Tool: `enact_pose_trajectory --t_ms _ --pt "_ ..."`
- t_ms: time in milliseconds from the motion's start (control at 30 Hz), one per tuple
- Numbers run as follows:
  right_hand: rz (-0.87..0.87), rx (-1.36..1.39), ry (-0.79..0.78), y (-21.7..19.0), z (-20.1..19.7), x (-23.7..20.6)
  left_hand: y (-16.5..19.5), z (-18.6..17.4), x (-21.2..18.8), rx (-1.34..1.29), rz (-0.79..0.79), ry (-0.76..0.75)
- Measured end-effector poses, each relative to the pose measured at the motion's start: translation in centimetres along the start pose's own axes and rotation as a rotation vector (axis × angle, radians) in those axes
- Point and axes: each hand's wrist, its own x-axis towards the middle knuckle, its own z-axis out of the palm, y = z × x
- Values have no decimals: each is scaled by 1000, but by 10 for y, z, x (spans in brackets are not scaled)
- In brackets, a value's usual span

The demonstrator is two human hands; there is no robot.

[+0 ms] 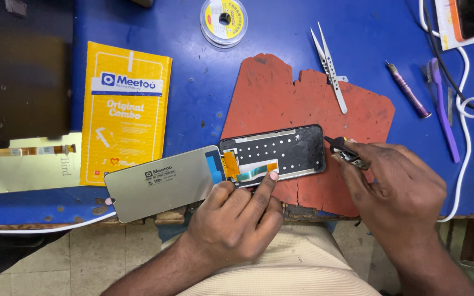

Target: The person works at a repair bench disassembling a smartphone, peeling the old display assembly away from the frame and handling small internal components. They connect a new replacement screen to the frame, power the phone on to test it, and wrap rubber bands around the assembled phone to hold the parts together. They then handle a second phone with a cracked screen on the bench.

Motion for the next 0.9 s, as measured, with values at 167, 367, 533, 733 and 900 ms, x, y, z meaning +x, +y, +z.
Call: enact_pose_trajectory --t_ms 167,367,533,733,900 --pt "19 21 -23 2 -2 -4 0 0 0 -6 -2 -2" --pt "36 12 -55 3 -4 -8 0 0 1 2 -5 3" --pt "30 32 -34 1 -6 -9 2 0 1 1 -8 13" --pt "158 -84 34 14 -5 -8 3 -1 0 -9 -20 32" --pt "448 606 249 45 2 -9 4 -5 2 -88 -47 74"
